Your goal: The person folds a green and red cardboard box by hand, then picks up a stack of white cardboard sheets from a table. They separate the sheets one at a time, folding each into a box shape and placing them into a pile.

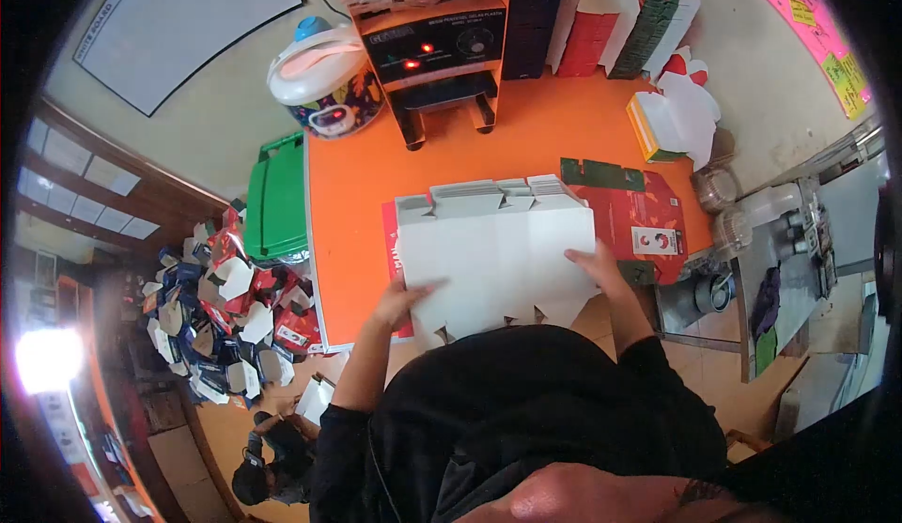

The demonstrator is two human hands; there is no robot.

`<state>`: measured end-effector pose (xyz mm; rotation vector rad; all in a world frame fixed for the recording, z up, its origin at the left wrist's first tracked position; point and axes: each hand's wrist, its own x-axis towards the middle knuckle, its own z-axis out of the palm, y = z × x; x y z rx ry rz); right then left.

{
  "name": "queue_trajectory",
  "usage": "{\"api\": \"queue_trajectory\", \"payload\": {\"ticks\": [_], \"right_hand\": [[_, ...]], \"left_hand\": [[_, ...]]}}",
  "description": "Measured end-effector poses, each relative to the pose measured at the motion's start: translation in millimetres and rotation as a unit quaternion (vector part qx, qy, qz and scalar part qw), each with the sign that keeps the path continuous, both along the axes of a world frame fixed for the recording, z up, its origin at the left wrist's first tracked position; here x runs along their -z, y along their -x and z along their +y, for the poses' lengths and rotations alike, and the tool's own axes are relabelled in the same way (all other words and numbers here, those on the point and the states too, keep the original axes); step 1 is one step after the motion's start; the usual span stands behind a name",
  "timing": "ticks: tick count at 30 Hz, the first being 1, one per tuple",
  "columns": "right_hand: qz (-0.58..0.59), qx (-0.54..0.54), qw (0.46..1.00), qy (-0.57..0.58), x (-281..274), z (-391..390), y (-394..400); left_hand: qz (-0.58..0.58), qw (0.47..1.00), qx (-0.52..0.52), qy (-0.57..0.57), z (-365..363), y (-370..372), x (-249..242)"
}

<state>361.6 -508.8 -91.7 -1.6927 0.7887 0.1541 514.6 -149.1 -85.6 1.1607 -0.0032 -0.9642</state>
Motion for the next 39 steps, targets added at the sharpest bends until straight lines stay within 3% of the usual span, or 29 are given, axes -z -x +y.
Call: {"api": "queue_trajectory", "payload": {"ticks": [2, 4, 6, 7, 8, 9, 10, 12, 14, 15, 20, 22, 25, 27, 29, 32, 36, 37, 38, 39], "right_hand": [[-0.157, 0.053, 0.986, 0.004, -23.1, 19.1, 9.6], [-0.165, 0.057, 0.984, -0.026, -52.3, 31.0, 8.8], [-0.22, -0.021, 0.975, -0.03, -65.9, 37.9, 8.9], [-0.261, -0.108, 0.959, 0.034, -72.1, 39.9, 5.5], [-0.263, -0.11, 0.958, 0.031, -77.5, 43.2, 1.6], [-0.267, -0.13, 0.95, 0.093, -83.0, 46.9, -3.0], [-0.273, -0.151, 0.937, 0.156, -89.2, 48.5, -7.7], [-0.309, -0.15, 0.933, 0.102, -107.5, 50.4, -10.0], [-0.314, -0.136, 0.94, -0.008, -130.8, 57.8, -7.5], [-0.309, -0.158, 0.938, 0.015, -134.4, 64.7, -5.8], [-0.28, -0.214, 0.936, 0.016, -127.3, 75.9, -19.8], [-0.309, -0.22, 0.923, 0.065, -125.0, 76.0, -25.7], [-0.333, -0.238, 0.905, 0.116, -128.8, 106.0, -26.2], [-0.338, -0.232, 0.899, 0.155, -132.5, 105.5, -37.5], [-0.216, -0.212, 0.928, 0.218, -107.7, 86.6, -58.5], [-0.147, -0.203, 0.94, 0.231, -79.4, 77.7, -82.9], [-0.148, -0.193, 0.924, 0.295, -51.7, 78.1, -87.3], [-0.151, -0.171, 0.934, 0.274, -47.1, 67.2, -87.9], [-0.153, -0.149, 0.944, 0.252, -45.2, 56.4, -87.0], [-0.128, -0.05, 0.989, 0.053, -55.9, 47.8, -80.0]], "left_hand": [[0.025, 0.996, -0.046, -0.073, -9.8, 15.5, -6.5], [-0.027, 0.998, -0.053, -0.025, -14.7, 17.1, -5.2], [-0.125, 0.983, -0.076, -0.111, -25.3, 14.0, -16.3], [-0.126, 0.982, -0.077, -0.115, -32.0, 12.6, -23.6], [-0.285, 0.934, -0.061, -0.207, -40.6, 10.4, -34.5], [-0.433, 0.852, -0.044, -0.292, -46.5, 5.5, -41.6], [-0.435, 0.849, -0.051, -0.294, -49.9, -4.0, -40.6], [-0.488, 0.823, -0.094, -0.276, -52.7, -22.7, -37.3], [-0.465, 0.81, -0.076, -0.349, -56.3, -35.2, -40.7], [-0.437, 0.798, -0.044, -0.414, -58.2, -37.7, -42.9], [-0.444, 0.776, -0.012, -0.447, -67.8, -26.4, -49.9], [-0.456, 0.759, -0.012, -0.464, -73.4, -19.6, -53.1], [-0.473, 0.737, 0.112, -0.469, -86.2, 4.9, -88.8], [-0.479, 0.743, 0.13, -0.449, -89.8, 15.1, -108.2], [-0.489, 0.747, 0.15, -0.426, -97.3, 25.6, -121.1], [-0.537, 0.734, 0.163, -0.382, -113.0, 40.3, -126.8], [-0.527, 0.708, 0.154, -0.444, -116.3, 39.9, -117.5], [-0.529, 0.71, 0.121, -0.448, -112.0, 38.1, -110.3], [-0.5, 0.758, 0.113, -0.403, -102.2, 32.6, -106.3], [-0.468, 0.802, 0.105, -0.356, -87.2, 25.5, -101.4]]}}
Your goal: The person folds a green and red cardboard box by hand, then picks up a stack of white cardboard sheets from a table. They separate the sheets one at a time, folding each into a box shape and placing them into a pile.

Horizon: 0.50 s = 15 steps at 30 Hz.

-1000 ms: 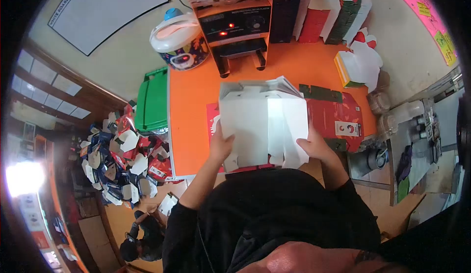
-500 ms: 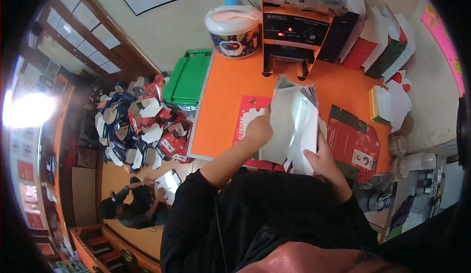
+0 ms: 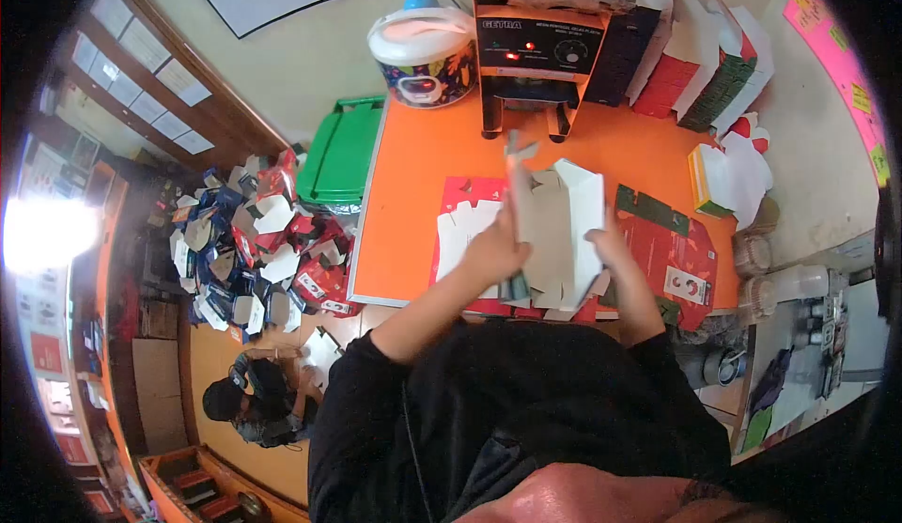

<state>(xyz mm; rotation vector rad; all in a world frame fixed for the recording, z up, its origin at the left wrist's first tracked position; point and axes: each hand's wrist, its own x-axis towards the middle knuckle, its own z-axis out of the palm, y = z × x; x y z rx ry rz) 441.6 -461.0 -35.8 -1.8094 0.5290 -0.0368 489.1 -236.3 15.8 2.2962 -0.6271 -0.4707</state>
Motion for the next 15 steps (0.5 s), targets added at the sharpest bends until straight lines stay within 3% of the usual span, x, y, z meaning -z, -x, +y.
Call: {"api": "queue_trajectory", "payload": {"ticks": [1, 3, 4, 5, 6, 7, 9, 11, 13, 14, 15], "right_hand": [[-0.08, -0.041, 0.996, -0.028, 31.3, -31.6, 2.9], [-0.033, -0.038, 0.997, 0.05, 64.3, -65.7, 17.4], [-0.032, -0.036, 0.998, 0.049, 55.4, -60.4, 25.7], [0.044, -0.032, 0.969, 0.239, 30.1, -46.5, 33.0], [0.118, -0.026, 0.9, 0.42, 14.8, -31.3, 34.7], [0.119, -0.025, 0.9, 0.418, 13.3, -18.4, 31.1], [-0.046, -0.003, 0.89, 0.454, 5.9, 9.9, 18.5], [-0.111, -0.041, 0.826, 0.551, -20.6, 41.0, 9.0], [-0.082, -0.13, 0.843, 0.516, -51.0, 83.3, 6.8], [-0.118, -0.203, 0.919, 0.317, -29.3, 91.1, -2.2], [-0.146, -0.267, 0.947, 0.104, -17.9, 99.9, -10.7]], "left_hand": [[0.042, 0.998, -0.013, 0.052, 17.0, -6.5, 11.5], [0.082, 0.991, -0.025, 0.104, 46.3, -18.4, 46.5], [0.137, 0.968, -0.049, 0.204, 59.1, -20.8, 68.7], [0.19, 0.932, -0.072, 0.301, 65.3, -19.9, 80.3], [0.191, 0.932, -0.071, 0.3, 66.5, -15.7, 82.5], [0.189, 0.927, -0.063, 0.316, 67.1, -11.5, 84.4], [0.188, 0.923, -0.053, 0.332, 62.7, -7.8, 74.6], [0.346, 0.83, -0.076, 0.43, 54.6, -1.2, 50.6], [0.372, 0.834, -0.076, 0.4, 51.7, 4.7, 23.5], [0.398, 0.836, -0.075, 0.37, 50.5, 6.4, 17.2], [0.395, 0.837, -0.077, 0.371, 47.5, 8.0, 20.2]]}}
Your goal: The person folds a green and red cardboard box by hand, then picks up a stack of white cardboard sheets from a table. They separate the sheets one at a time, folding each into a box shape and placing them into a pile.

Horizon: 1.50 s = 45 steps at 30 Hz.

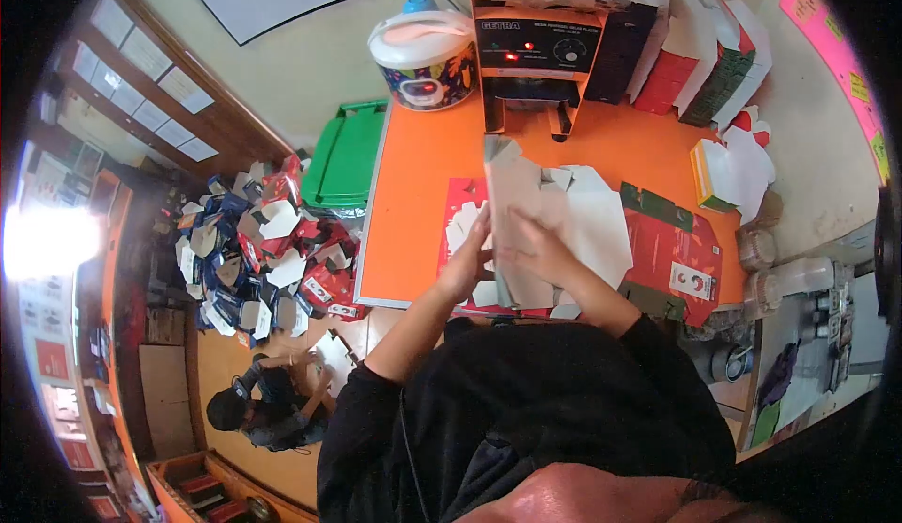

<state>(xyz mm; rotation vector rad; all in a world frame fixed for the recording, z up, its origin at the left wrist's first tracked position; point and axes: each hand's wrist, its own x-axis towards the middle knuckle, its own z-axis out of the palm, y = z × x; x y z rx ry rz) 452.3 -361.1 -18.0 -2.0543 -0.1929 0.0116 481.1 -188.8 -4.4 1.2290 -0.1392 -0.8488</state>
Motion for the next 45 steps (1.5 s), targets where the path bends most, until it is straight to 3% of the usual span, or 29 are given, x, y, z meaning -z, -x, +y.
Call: {"api": "queue_trajectory", "payload": {"ticks": [3, 7, 9, 10, 12, 13, 14, 16, 17, 19, 20, 22, 24, 26, 28, 30, 32, 33, 34, 36, 38, 39, 40, 41, 43, 44, 45], "right_hand": [[0.041, -0.009, 0.998, -0.055, 5.7, 9.8, -6.5], [0.003, -0.032, 0.998, -0.063, 32.3, -2.7, -12.6], [0.235, -0.028, 0.943, -0.234, 6.3, -7.5, -7.9], [0.236, -0.029, 0.943, -0.233, -3.0, -13.4, -3.7], [0.272, -0.005, 0.909, -0.317, -19.5, -34.1, 3.2], [0.217, 0.027, 0.935, -0.281, -25.4, -44.4, 5.5], [0.16, 0.057, 0.955, -0.244, -32.1, -54.9, 7.5], [0.17, 0.046, 0.959, -0.222, -41.3, -60.4, 4.9], [0.151, 0.019, 0.974, -0.169, -41.0, -50.4, 3.4], [0.116, -0.01, 0.992, -0.045, -29.8, -20.2, 0.6], [0.056, -0.024, 0.998, -0.023, 28.6, -12.0, -11.5], [0.076, 0.023, 0.987, 0.14, 8.0, 22.6, -5.3], [0.047, -0.001, 0.992, 0.116, 7.2, 20.5, -5.6], [0.018, -0.024, 0.995, 0.096, 4.4, 12.0, -6.3], [0.124, 0.002, 0.981, 0.149, -3.5, -3.9, -4.9], [0.089, 0.054, 0.992, 0.066, -18.8, -28.5, 5.3], [-0.119, 0.125, 0.985, 0.0, -66.1, -31.5, 30.1], [-0.151, 0.12, 0.98, -0.043, -88.4, -27.1, 43.8], [-0.179, 0.113, 0.973, -0.087, -108.7, -21.5, 57.2], [-0.111, -0.002, 0.994, 0.013, -139.2, -12.3, 83.7], [-0.118, -0.12, 0.961, 0.219, -166.6, 26.7, 88.6], [-0.067, -0.146, 0.972, 0.17, -172.3, 55.5, 88.7], [-0.099, -0.205, 0.961, 0.154, -148.3, 60.5, 81.1], [-0.091, -0.217, 0.959, 0.156, -139.4, 72.8, 79.4], [-0.087, -0.245, 0.953, 0.156, -129.4, 97.5, 76.3], [-0.125, -0.207, 0.961, 0.137, -125.5, 109.8, 75.6], [-0.163, -0.166, 0.966, 0.115, -122.9, 123.8, 74.6]], "left_hand": [[-0.012, 1.0, -0.026, 0.005, -6.7, 2.1, 11.2], [-0.014, 1.0, -0.025, 0.014, 1.4, 7.1, 17.3], [-0.129, 0.989, -0.06, 0.027, 0.6, 6.6, 37.7], [-0.129, 0.989, -0.061, 0.028, 1.5, 5.6, 47.6], [-0.256, 0.956, -0.138, 0.029, 7.1, -0.5, 74.8], [-0.279, 0.927, -0.118, -0.219, 23.3, -8.0, 102.7], [-0.279, 0.926, -0.127, -0.219, 27.7, -7.5, 107.5], [-0.144, 0.971, -0.119, -0.149, 33.6, -6.5, 118.2], [-0.144, 0.97, -0.121, -0.151, 32.2, -3.7, 117.7], [-0.36, 0.878, -0.144, -0.28, 20.1, 6.0, 111.0], [-0.361, 0.878, -0.142, -0.28, 14.5, 7.9, 105.6], [-0.406, 0.887, -0.164, -0.146, 7.1, 7.8, 88.4], [-0.366, 0.902, -0.128, -0.188, 10.9, 11.1, 69.6], [-0.382, 0.872, -0.112, -0.284, 13.2, 11.0, 81.8], [-0.37, 0.88, -0.111, -0.278, 14.3, 9.5, 96.0], [-0.356, 0.886, -0.121, -0.272, 15.7, 3.7, 107.1], [-0.37, 0.887, -0.082, -0.266, 22.0, 0.4, 113.5], [-0.392, 0.868, -0.062, -0.298, 27.7, 0.3, 104.6], [-0.451, 0.837, -0.141, -0.275, 36.8, 2.7, 93.1], [-0.536, 0.773, -0.273, -0.203, 71.4, 11.7, 40.5], [-0.557, 0.741, -0.337, -0.167, 125.8, 34.1, -35.6], [-0.639, 0.648, -0.366, -0.198, 153.9, 48.8, -66.2], [-0.71, 0.544, -0.385, -0.227, 179.8, 63.9, -86.9], [-0.704, 0.538, -0.394, -0.242, 204.6, 78.6, -99.8], [-0.591, 0.691, -0.094, -0.405, 244.1, 105.2, -115.0], [-0.585, 0.689, -0.105, -0.415, 252.3, 116.7, -111.9], [-0.538, 0.734, -0.121, -0.396, 257.8, 127.7, -104.9]]}}
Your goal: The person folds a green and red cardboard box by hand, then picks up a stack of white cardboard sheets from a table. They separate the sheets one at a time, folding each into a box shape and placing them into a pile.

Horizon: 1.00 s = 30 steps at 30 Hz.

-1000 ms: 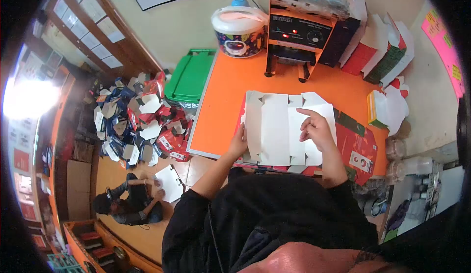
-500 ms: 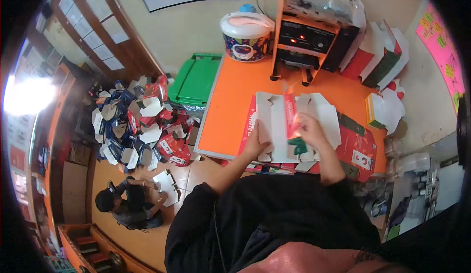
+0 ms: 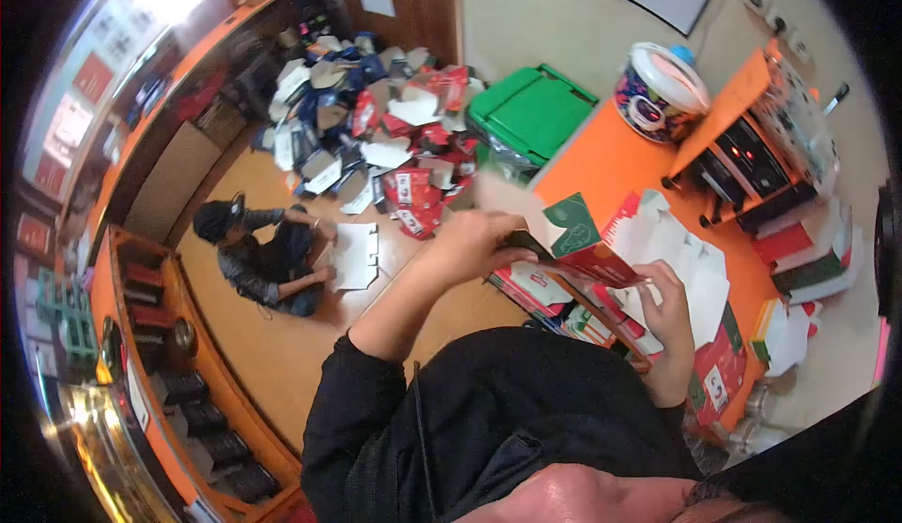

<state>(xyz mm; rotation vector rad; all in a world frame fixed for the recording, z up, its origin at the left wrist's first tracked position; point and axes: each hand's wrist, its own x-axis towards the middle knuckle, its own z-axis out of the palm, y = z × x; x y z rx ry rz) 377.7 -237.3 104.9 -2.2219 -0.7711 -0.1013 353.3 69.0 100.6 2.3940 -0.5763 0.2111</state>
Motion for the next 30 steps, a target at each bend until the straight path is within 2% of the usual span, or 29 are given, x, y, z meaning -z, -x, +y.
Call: {"api": "queue_trajectory", "payload": {"ticks": [1, 3, 4, 5, 7, 8, 9, 10, 11, 13, 14, 15, 17, 18, 19, 21, 22, 23, 25, 26, 27, 29, 30], "right_hand": [[0.001, -0.013, 1.0, -0.001, 1.0, 18.0, 1.6], [0.005, -0.067, 0.993, -0.093, 4.9, 52.6, 11.9], [0.066, -0.07, 0.993, -0.071, 31.4, 55.9, 12.8], [0.082, -0.07, 0.992, -0.073, 34.4, 71.5, 19.5], [0.09, -0.07, 0.973, -0.2, 56.0, 95.4, 20.1], [0.094, -0.083, 0.973, -0.195, 56.3, 102.6, 21.5], [0.14, -0.099, 0.943, -0.286, 56.5, 109.5, 21.5], [0.189, -0.111, 0.901, -0.374, 56.8, 116.8, 22.0], [0.196, -0.12, 0.9, -0.37, 53.0, 126.7, 23.5], [0.088, -0.307, 0.924, -0.211, 27.9, 152.6, 26.8], [0.088, -0.312, 0.942, -0.088, 4.7, 168.4, 35.6], [0.09, -0.316, 0.94, -0.087, 5.0, 180.4, 37.6], [-0.002, -0.326, 0.945, -0.026, 7.7, 196.7, 41.3], [0.005, -0.255, 0.963, -0.086, 13.1, 200.3, 44.1], [0.005, -0.259, 0.962, -0.086, 10.9, 203.6, 45.7], [-0.023, -0.333, 0.942, -0.012, 4.2, 208.3, 46.5], [0.027, -0.421, 0.898, 0.124, 7.5, 208.3, 42.5], [0.026, -0.42, 0.899, 0.121, 11.5, 209.9, 45.7], [0.012, -0.404, 0.91, 0.097, 18.3, 211.7, 51.7], [0.04, -0.376, 0.926, 0.014, 19.8, 214.3, 51.9], [0.04, -0.377, 0.925, 0.015, 17.3, 215.9, 55.0], [-0.154, -0.306, 0.937, -0.062, 10.5, 219.9, 62.8], [-0.123, -0.348, 0.929, -0.019, 11.4, 219.6, 64.3]], "left_hand": [[0.05, 0.998, -0.012, 0.047, 2.7, 11.1, 7.4], [0.061, 0.996, -0.006, 0.07, -2.9, 33.0, 22.6], [0.053, 0.992, 0.031, 0.107, -7.6, 39.7, 34.3], [0.13, 0.989, 0.067, 0.035, -5.3, 45.8, 46.0], [0.162, 0.979, 0.101, 0.071, 8.5, 58.5, 58.2], [0.162, 0.98, 0.089, 0.077, 19.9, 64.6, 55.8], [0.342, 0.916, 0.052, 0.201, 35.0, 70.7, 50.3], [0.503, 0.803, 0.017, 0.318, 46.0, 77.3, 47.8], [0.49, 0.772, 0.1, 0.392, 54.9, 79.1, 87.3], [0.492, 0.775, 0.074, 0.39, 61.1, 93.7, 84.3], [0.491, 0.774, 0.069, 0.393, 61.5, 99.5, 84.9], [0.479, 0.782, 0.062, 0.394, 60.9, 104.4, 85.8], [0.466, 0.79, 0.053, 0.396, 61.7, 115.9, 83.8], [0.46, 0.779, 0.027, 0.425, 62.6, 121.2, 80.7], [0.454, 0.767, 0.001, 0.453, 64.2, 125.6, 79.3], [0.447, 0.769, 0.011, 0.457, 67.4, 132.2, 82.5], [0.442, 0.77, 0.024, 0.459, 69.2, 135.1, 84.8], [0.443, 0.771, 0.023, 0.456, 71.4, 137.6, 88.5], [0.367, 0.801, 0.048, 0.471, 74.9, 140.9, 95.3], [0.361, 0.822, -0.007, 0.44, 80.0, 142.1, 78.5], [0.36, 0.822, -0.007, 0.441, 84.1, 138.8, 69.0], [0.285, 0.751, -0.129, 0.581, 91.0, 131.2, 55.1], [0.281, 0.75, -0.132, 0.584, 90.5, 129.3, 45.9]]}}
